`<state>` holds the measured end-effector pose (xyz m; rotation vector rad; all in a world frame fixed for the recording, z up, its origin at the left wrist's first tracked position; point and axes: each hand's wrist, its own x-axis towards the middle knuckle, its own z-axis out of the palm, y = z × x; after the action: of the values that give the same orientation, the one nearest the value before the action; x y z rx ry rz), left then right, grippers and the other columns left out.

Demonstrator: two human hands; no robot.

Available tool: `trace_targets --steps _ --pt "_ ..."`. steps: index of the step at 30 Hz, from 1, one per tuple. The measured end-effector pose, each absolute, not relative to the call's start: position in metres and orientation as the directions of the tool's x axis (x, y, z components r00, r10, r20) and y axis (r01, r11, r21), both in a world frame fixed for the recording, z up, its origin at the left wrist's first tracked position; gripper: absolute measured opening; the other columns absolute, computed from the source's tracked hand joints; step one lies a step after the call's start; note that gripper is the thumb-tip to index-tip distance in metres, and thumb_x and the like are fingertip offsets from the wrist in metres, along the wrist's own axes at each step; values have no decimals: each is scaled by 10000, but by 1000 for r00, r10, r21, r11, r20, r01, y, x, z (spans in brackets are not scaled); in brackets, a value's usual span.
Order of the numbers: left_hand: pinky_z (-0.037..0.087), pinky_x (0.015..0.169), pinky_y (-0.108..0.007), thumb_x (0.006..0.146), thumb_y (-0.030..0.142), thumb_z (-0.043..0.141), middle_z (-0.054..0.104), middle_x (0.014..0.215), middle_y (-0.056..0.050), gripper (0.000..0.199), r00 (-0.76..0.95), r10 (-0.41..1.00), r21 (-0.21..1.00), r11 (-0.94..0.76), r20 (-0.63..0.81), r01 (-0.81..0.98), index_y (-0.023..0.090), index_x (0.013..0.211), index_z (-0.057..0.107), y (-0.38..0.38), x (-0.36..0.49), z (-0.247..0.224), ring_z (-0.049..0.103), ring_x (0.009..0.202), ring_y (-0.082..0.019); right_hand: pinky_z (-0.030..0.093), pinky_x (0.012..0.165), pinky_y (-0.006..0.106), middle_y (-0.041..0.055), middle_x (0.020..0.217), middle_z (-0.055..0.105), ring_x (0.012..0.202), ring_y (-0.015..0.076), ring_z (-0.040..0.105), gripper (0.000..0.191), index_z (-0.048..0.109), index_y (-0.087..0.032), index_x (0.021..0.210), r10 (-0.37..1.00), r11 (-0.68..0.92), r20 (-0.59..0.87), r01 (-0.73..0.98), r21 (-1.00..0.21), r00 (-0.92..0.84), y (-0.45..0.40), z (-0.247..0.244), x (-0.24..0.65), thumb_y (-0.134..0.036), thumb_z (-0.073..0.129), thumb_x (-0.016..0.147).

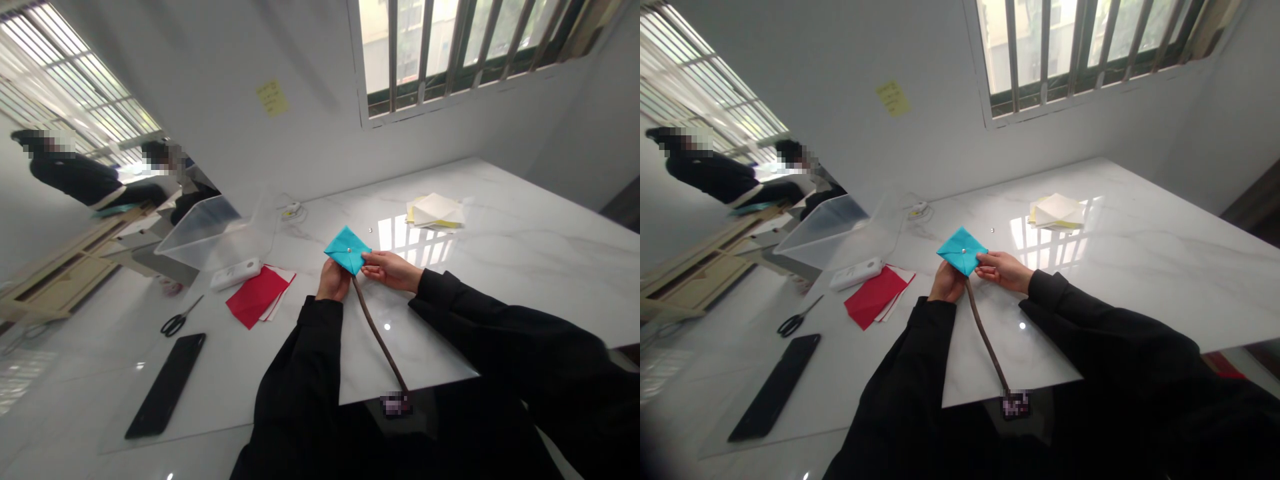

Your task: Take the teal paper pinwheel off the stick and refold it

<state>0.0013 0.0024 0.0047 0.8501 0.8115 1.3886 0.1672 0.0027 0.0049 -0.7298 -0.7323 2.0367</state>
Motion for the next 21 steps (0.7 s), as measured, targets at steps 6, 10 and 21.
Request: trace_targets --steps 6,10,21 --pt "567 904 -432 670 465 945 773 916 -94 441 11 1000 877 -16 24 -479 180 959 771 4 2 2 718 940 -272 616 687 175 56 836 710 717 104 687 131 714 -126 907 864 -455 -237 -487 -746 -445 4 7 168 -186 830 894" --pt "554 865 -409 723 482 903 758 886 -84 403 6 1000 887 -16 22 -462 185 955 760 7 3 0 700 916 -254 549 588 151 20 761 662 635 75 611 183 699 -136 883 878 -428 -221 -492 -758 -424 5 6 167 -201 867 853" --pt "521 825 -270 689 371 938 723 865 -3 410 -205 978 889 -58 -42 -455 193 967 695 24 -12 -14 661 803 -121 422 492 176 28 789 648 587 65 482 272 660 -151 842 929 -330 -180 -500 -801 -324 19 2 176 -283 892 788"
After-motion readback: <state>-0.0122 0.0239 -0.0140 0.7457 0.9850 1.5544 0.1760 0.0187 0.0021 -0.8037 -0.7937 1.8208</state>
